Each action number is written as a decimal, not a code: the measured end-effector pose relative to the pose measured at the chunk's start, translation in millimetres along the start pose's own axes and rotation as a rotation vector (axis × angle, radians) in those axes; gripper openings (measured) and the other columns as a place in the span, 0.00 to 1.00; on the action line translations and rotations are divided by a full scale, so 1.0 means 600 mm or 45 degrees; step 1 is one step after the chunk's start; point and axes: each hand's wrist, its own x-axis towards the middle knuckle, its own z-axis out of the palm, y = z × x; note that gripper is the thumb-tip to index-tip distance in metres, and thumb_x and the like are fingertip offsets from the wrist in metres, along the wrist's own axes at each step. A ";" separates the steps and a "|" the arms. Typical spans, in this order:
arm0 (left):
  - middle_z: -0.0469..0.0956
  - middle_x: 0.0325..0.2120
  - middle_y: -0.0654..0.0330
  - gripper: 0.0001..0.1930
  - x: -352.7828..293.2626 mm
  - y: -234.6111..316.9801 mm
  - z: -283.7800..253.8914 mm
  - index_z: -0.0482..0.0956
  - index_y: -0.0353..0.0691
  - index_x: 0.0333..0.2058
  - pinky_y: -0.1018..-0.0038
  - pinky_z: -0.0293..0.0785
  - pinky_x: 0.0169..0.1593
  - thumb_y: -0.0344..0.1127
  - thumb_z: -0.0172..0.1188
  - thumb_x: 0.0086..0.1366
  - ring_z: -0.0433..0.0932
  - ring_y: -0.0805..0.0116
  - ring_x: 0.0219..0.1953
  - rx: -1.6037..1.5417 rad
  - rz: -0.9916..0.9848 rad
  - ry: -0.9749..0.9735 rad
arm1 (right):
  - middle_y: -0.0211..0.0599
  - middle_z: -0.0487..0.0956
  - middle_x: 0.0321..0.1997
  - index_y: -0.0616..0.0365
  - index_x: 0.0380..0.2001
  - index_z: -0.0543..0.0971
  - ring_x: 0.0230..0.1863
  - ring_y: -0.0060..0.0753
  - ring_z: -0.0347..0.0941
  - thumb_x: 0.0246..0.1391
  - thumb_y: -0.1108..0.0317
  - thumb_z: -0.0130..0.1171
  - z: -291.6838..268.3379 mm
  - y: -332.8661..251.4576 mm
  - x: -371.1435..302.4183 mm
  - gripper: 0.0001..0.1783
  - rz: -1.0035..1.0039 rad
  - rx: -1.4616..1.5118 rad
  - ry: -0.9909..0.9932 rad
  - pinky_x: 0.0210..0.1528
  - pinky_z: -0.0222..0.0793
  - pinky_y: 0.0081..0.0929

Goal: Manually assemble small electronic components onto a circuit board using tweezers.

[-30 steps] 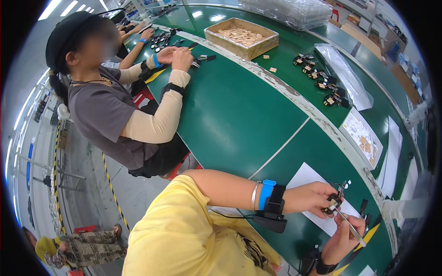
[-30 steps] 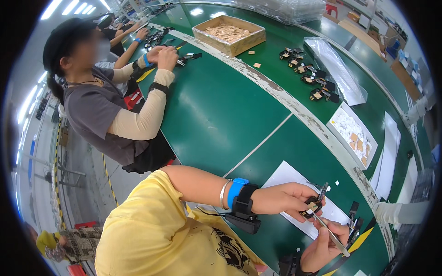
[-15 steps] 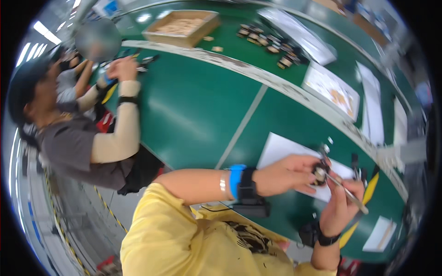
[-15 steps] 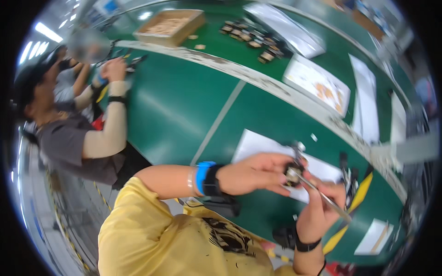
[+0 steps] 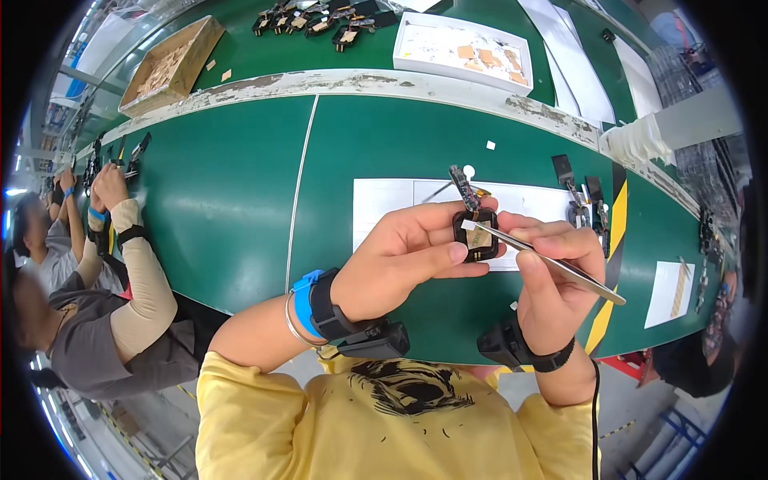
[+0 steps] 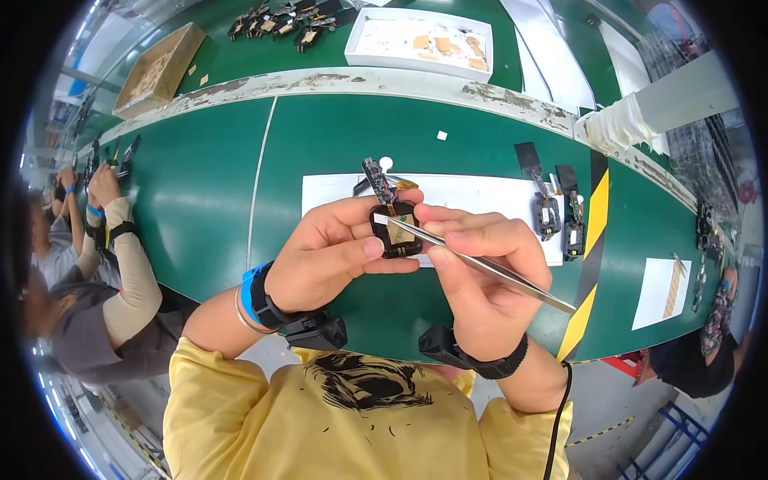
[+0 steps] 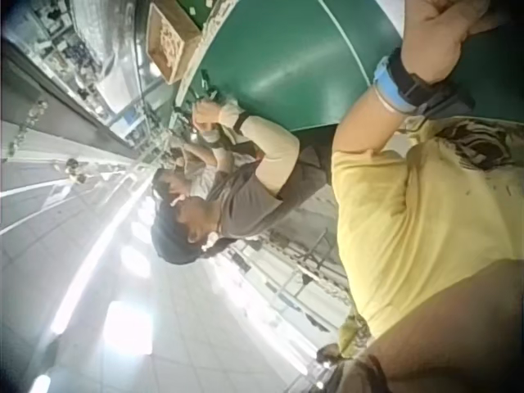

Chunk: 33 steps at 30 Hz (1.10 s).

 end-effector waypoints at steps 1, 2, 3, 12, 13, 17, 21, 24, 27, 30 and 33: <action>0.68 0.49 0.59 0.22 -0.002 0.002 0.001 0.59 0.33 0.57 0.71 0.69 0.54 0.24 0.45 0.63 0.70 0.72 0.50 0.016 0.004 0.001 | 0.46 0.76 0.36 0.65 0.32 0.70 0.45 0.44 0.73 0.45 0.87 0.54 0.001 -0.001 0.000 0.10 0.002 0.007 0.000 0.51 0.67 0.40; 0.68 0.49 0.59 0.22 -0.004 0.004 0.002 0.59 0.32 0.57 0.71 0.69 0.54 0.24 0.45 0.63 0.70 0.72 0.49 0.032 0.008 0.001 | 0.46 0.76 0.35 0.65 0.32 0.70 0.45 0.44 0.73 0.45 0.87 0.54 0.002 -0.001 0.001 0.10 -0.006 -0.012 -0.020 0.51 0.67 0.39; 0.68 0.49 0.59 0.22 -0.003 0.002 -0.001 0.59 0.32 0.57 0.71 0.69 0.54 0.24 0.45 0.63 0.70 0.72 0.49 0.026 0.002 0.004 | 0.46 0.76 0.35 0.65 0.32 0.70 0.45 0.44 0.73 0.45 0.86 0.54 0.000 0.001 0.000 0.10 -0.006 -0.039 -0.036 0.51 0.67 0.39; 0.69 0.48 0.59 0.23 -0.001 -0.008 -0.001 0.58 0.32 0.57 0.73 0.70 0.52 0.23 0.45 0.63 0.70 0.72 0.49 0.067 0.043 -0.002 | 0.46 0.76 0.35 0.65 0.31 0.70 0.44 0.44 0.73 0.44 0.87 0.55 -0.010 -0.002 -0.004 0.10 0.032 -0.142 -0.085 0.50 0.67 0.37; 0.69 0.48 0.59 0.23 0.000 -0.010 -0.001 0.58 0.32 0.57 0.73 0.70 0.52 0.22 0.45 0.63 0.70 0.72 0.49 0.090 0.038 -0.005 | 0.46 0.76 0.35 0.65 0.31 0.70 0.44 0.44 0.73 0.44 0.87 0.55 -0.012 -0.002 -0.004 0.10 0.034 -0.144 -0.083 0.50 0.67 0.37; 0.71 0.45 0.60 0.21 0.009 -0.011 0.002 0.60 0.31 0.56 0.76 0.71 0.48 0.22 0.45 0.63 0.71 0.74 0.46 0.171 0.079 0.031 | 0.46 0.76 0.35 0.66 0.30 0.71 0.43 0.44 0.73 0.43 0.87 0.55 -0.020 0.001 0.008 0.10 0.047 -0.232 -0.118 0.49 0.67 0.37; 0.75 0.36 0.62 0.15 -0.016 -0.001 -0.004 0.69 0.30 0.48 0.80 0.73 0.39 0.24 0.46 0.62 0.74 0.79 0.36 0.369 0.234 0.230 | 0.47 0.76 0.35 0.66 0.28 0.72 0.43 0.45 0.73 0.42 0.86 0.55 0.015 0.008 0.015 0.08 0.031 -0.301 -0.170 0.48 0.67 0.37; 0.74 0.20 0.62 0.10 -0.001 -0.014 0.002 0.74 0.31 0.29 0.81 0.72 0.26 0.30 0.46 0.58 0.73 0.79 0.22 0.394 0.247 0.251 | 0.48 0.75 0.35 0.65 0.28 0.71 0.42 0.47 0.72 0.44 0.82 0.55 0.011 -0.009 -0.001 0.06 -0.076 -0.538 -0.250 0.47 0.67 0.38; 0.76 0.22 0.59 0.10 0.010 -0.015 -0.002 0.73 0.30 0.29 0.82 0.72 0.24 0.30 0.45 0.59 0.75 0.77 0.21 0.433 0.215 0.122 | 0.50 0.74 0.38 0.64 0.30 0.69 0.43 0.45 0.71 0.47 0.80 0.53 -0.005 -0.015 -0.015 0.06 -0.096 -0.647 -0.256 0.48 0.65 0.37; 0.76 0.19 0.58 0.11 -0.013 0.013 -0.022 0.73 0.30 0.25 0.81 0.71 0.20 0.30 0.43 0.58 0.75 0.76 0.18 0.439 0.281 0.202 | 0.48 0.72 0.36 0.64 0.31 0.67 0.39 0.40 0.69 0.49 0.79 0.49 0.008 -0.022 -0.007 0.04 -0.228 -0.739 -0.380 0.47 0.63 0.31; 0.75 0.17 0.58 0.12 -0.030 0.052 -0.059 0.72 0.30 0.22 0.80 0.70 0.16 0.30 0.42 0.57 0.74 0.74 0.15 0.396 0.314 0.235 | 0.45 0.73 0.32 0.64 0.30 0.68 0.33 0.36 0.69 0.51 0.77 0.50 0.063 -0.047 0.047 0.03 -0.424 -0.776 -0.372 0.42 0.64 0.28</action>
